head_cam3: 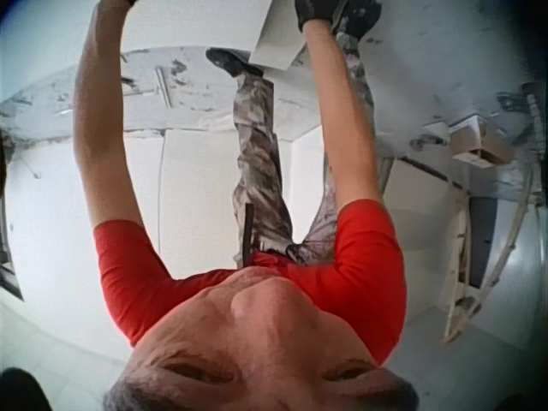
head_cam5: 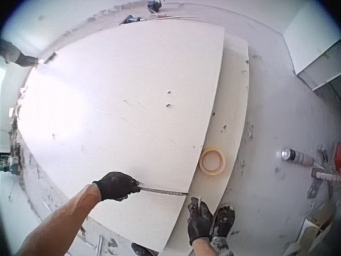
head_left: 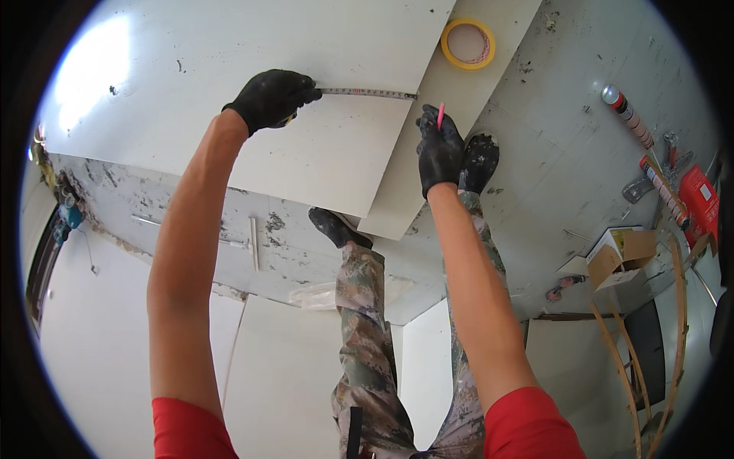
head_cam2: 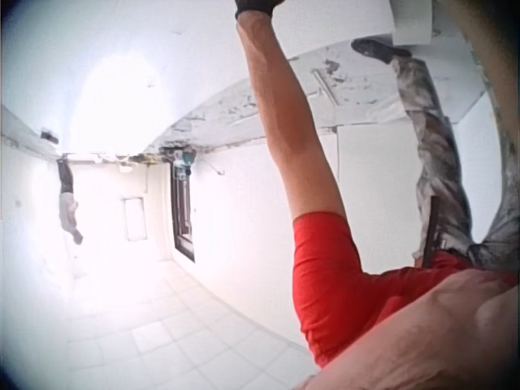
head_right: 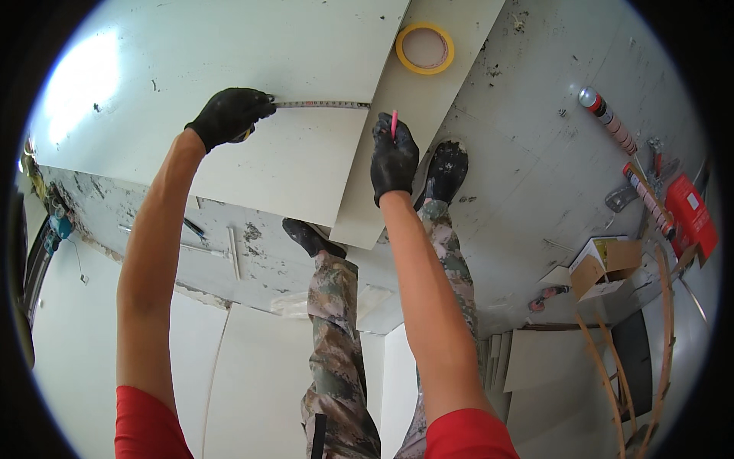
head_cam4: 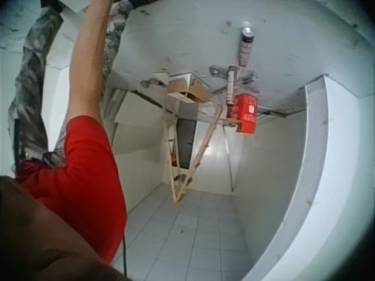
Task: The person measures wall and ceiling dimensions with a tape measure and marks measurements on large white panels using a pencil. They move around the room to take multiple measurements and mark several panels on the floor.
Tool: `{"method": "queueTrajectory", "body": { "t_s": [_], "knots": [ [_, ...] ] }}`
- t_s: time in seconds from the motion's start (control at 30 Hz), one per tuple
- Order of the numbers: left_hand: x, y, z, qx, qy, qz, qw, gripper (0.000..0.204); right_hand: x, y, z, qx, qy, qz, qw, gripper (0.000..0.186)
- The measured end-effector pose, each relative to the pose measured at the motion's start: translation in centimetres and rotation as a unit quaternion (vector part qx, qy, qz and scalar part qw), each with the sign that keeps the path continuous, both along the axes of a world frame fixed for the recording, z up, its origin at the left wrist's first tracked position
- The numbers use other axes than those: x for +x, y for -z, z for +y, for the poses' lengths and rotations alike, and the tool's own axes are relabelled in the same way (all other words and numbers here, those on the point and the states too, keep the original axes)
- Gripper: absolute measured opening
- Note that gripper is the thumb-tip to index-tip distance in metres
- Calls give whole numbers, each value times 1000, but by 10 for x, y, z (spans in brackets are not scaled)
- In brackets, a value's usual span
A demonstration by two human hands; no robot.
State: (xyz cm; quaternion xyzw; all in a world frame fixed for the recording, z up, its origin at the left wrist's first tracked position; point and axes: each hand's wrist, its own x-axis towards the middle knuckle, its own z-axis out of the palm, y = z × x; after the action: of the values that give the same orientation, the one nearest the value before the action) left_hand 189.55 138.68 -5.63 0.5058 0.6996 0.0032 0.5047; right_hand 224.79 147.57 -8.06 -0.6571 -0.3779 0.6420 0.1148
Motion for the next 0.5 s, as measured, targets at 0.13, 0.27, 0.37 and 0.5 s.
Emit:
{"method": "queueTrajectory", "body": {
  "t_s": [0.13, 0.27, 0.37, 0.5],
  "knots": [
    [-8, 35, 16, 91, 183, 45, 978, 22, -11, 38, 4, 51, 18, 19, 998, 28],
    [-5, 28, 21, 88, 169, 43, 981, 16, -23, 49, 2, 93, 10, -1, 996, 23],
    [1, 24, 39, -6, 154, 55, 987, 20, -20, 55, 2, 140, -8, -39, 989, 21],
    [-2, 13, 39, 48, 219, 136, 965, 35, -30, 51, 2, 172, -41, -85, 981, 22]
  ]
}}
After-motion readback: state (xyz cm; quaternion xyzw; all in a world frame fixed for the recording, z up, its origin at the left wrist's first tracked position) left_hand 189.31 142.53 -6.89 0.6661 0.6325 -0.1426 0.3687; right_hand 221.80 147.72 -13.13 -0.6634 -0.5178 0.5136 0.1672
